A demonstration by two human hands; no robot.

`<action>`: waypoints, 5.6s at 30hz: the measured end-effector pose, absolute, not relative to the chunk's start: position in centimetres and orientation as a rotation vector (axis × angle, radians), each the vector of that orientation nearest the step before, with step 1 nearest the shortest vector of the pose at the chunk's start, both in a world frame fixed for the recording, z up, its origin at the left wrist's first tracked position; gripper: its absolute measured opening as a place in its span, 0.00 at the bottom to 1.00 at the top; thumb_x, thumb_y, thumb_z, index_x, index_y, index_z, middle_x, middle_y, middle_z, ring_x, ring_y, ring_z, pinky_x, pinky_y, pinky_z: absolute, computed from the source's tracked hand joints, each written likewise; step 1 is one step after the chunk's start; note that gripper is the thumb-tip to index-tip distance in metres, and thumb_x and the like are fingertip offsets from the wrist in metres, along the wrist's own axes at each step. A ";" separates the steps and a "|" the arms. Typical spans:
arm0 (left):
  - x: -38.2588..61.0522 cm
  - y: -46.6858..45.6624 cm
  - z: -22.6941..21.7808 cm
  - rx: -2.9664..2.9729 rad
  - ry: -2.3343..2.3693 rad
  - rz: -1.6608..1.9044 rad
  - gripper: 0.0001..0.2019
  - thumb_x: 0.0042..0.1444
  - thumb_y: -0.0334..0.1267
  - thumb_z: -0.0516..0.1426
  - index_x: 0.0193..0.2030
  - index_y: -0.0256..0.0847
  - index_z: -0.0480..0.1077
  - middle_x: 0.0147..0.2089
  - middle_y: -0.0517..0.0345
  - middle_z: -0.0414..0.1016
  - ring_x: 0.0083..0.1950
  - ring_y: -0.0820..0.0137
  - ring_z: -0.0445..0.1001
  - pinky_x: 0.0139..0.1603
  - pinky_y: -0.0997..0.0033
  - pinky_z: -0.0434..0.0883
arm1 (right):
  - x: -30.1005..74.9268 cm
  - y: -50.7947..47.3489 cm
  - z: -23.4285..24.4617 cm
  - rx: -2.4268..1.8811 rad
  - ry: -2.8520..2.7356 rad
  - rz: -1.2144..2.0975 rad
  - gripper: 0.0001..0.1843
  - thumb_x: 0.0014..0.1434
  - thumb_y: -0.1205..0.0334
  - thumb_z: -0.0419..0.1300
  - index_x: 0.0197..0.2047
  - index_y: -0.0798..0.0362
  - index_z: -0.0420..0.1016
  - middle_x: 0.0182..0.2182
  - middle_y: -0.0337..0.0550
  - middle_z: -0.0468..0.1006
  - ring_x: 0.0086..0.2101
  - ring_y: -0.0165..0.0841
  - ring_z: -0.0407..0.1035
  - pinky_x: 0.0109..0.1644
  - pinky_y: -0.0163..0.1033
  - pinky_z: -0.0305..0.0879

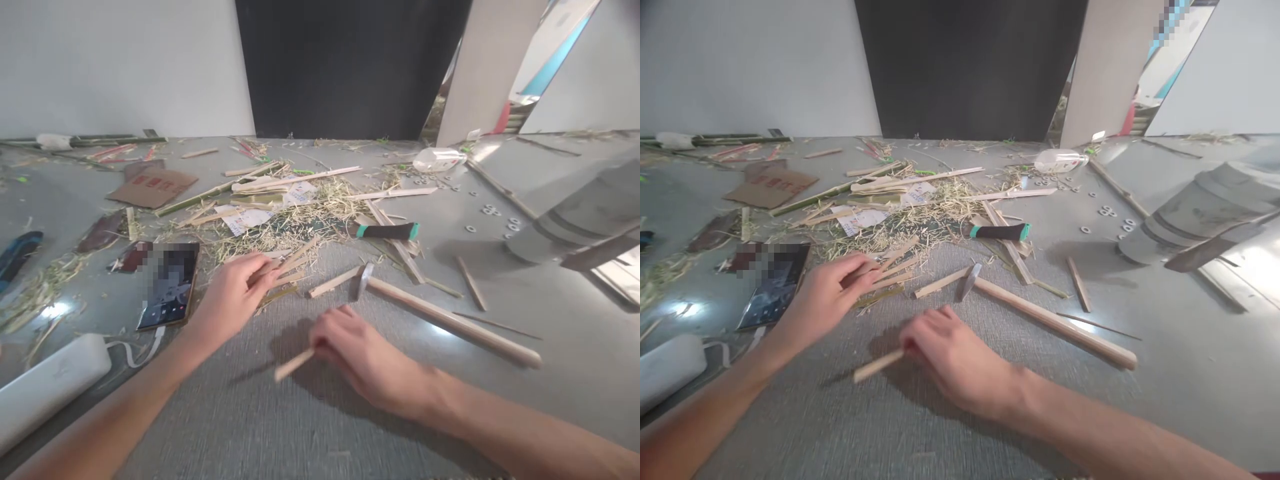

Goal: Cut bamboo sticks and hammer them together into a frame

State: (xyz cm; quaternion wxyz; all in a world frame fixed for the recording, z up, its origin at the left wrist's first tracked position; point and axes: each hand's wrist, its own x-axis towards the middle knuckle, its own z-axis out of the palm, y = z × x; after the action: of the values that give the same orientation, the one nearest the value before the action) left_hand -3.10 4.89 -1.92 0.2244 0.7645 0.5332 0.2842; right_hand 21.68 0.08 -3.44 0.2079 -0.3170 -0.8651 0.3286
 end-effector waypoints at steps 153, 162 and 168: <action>0.1 0.3 -2.3 2.223 1.209 1.225 0.05 0.63 0.31 0.63 0.42 0.46 0.75 0.34 0.69 0.83 0.33 0.79 0.80 0.35 0.81 0.76 | 23.7 2.5 -4.4 -0.803 -1.312 1.694 0.06 0.59 0.63 0.71 0.39 0.51 0.79 0.32 0.40 0.81 0.29 0.27 0.74 0.26 0.29 0.70; -2.3 2.3 -1.2 1.999 1.351 1.370 0.04 0.61 0.33 0.65 0.39 0.47 0.78 0.31 0.67 0.80 0.28 0.77 0.77 0.30 0.76 0.76 | 24.9 3.3 -3.4 -0.876 -2.009 0.734 0.08 0.70 0.62 0.57 0.43 0.54 0.77 0.36 0.43 0.79 0.37 0.33 0.71 0.44 0.43 0.63; -3.8 4.9 -2.5 1.963 1.646 1.261 0.02 0.63 0.36 0.63 0.38 0.43 0.75 0.35 0.61 0.81 0.37 0.69 0.81 0.39 0.68 0.78 | 23.7 3.7 -4.1 -1.180 -2.453 0.210 0.10 0.72 0.66 0.54 0.47 0.51 0.77 0.43 0.44 0.79 0.44 0.39 0.67 0.49 0.48 0.55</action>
State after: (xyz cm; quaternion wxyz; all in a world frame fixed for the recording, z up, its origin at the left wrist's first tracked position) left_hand -3.78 4.94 -2.52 0.1427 0.6804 0.5707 0.4371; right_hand 23.70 3.67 -4.07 0.2044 -0.4230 -0.8796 0.0752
